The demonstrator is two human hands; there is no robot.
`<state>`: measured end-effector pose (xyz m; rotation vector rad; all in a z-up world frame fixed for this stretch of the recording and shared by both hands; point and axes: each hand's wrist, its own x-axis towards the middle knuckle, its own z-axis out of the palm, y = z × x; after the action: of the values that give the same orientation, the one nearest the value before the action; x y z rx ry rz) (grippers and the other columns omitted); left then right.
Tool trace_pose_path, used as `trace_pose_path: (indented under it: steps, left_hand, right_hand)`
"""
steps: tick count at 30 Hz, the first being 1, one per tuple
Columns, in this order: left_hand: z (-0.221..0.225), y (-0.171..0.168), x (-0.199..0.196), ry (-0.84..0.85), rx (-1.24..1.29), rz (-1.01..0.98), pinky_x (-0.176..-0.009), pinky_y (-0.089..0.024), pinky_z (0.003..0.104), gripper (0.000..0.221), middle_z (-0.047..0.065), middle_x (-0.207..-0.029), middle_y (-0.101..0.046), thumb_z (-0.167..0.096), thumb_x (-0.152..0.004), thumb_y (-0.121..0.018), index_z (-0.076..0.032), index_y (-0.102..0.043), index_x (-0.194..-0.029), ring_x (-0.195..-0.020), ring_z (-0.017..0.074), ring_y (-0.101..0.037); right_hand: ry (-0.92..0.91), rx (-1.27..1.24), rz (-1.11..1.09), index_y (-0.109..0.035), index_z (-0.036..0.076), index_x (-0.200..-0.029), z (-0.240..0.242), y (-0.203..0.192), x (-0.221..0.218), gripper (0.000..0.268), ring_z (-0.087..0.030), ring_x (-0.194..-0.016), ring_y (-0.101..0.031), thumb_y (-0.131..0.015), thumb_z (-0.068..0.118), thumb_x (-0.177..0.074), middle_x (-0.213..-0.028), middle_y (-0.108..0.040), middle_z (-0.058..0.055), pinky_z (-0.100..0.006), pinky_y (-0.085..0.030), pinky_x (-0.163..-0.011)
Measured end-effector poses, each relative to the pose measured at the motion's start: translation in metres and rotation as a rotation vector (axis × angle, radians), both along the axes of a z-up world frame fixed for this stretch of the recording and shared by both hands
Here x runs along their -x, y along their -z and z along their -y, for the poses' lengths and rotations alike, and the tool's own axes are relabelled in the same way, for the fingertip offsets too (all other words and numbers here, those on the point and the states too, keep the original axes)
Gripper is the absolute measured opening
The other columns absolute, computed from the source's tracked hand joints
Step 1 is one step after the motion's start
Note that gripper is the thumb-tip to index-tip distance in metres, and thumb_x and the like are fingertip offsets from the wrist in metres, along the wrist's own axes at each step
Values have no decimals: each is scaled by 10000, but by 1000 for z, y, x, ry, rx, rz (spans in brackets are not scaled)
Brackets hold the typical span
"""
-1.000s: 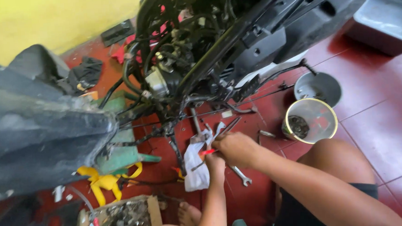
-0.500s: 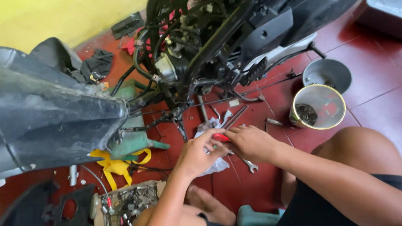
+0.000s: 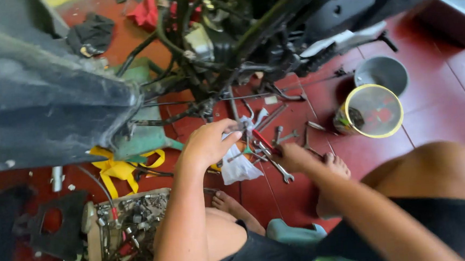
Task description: The person is performing maintenance and repair on a motorcycle, including cleaning parts with a brush and using wrenches to disassemble components.
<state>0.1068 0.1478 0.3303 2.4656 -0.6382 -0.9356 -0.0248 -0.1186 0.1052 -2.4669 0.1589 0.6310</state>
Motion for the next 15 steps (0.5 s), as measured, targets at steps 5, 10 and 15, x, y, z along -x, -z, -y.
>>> trace_pose_path:
  steps: [5, 10, 15]
  left_hand:
    - [-31, -4, 1, -103, 61, -2, -1080, -467, 505, 510, 75, -1346, -691, -498, -987, -493, -298, -564, -1451, -1284, 332, -616]
    - [-47, -23, 13, -104, 26, -100, -1110, -436, 515, 558, 142, -1371, -672, -440, -1016, -497, -213, -512, -1526, -1308, 331, -614]
    - [-47, -31, 12, -99, 0, -135, -1125, -414, 528, 578, 148, -1399, -651, -445, -1022, -483, -205, -487, -1548, -1337, 335, -588]
  right_hand:
    - [415, -39, -233, -672, -32, -1133, -29, 105, 46, 320, -451, -1118, -699, -537, 215, -982, -1073, -750, -287, -537, -540, -1015]
    - [429, 126, -279, -661, 193, -1168, -16, 182, 100, 397, -351, -1102, -730, -558, 518, -965, -1077, -763, -150, -500, -594, -923]
    - [604, 146, -196, -635, 296, -1251, -12, 163, 66, 361, -307, -1159, -700, -595, 491, -949, -1183, -739, -67, -498, -578, -986]
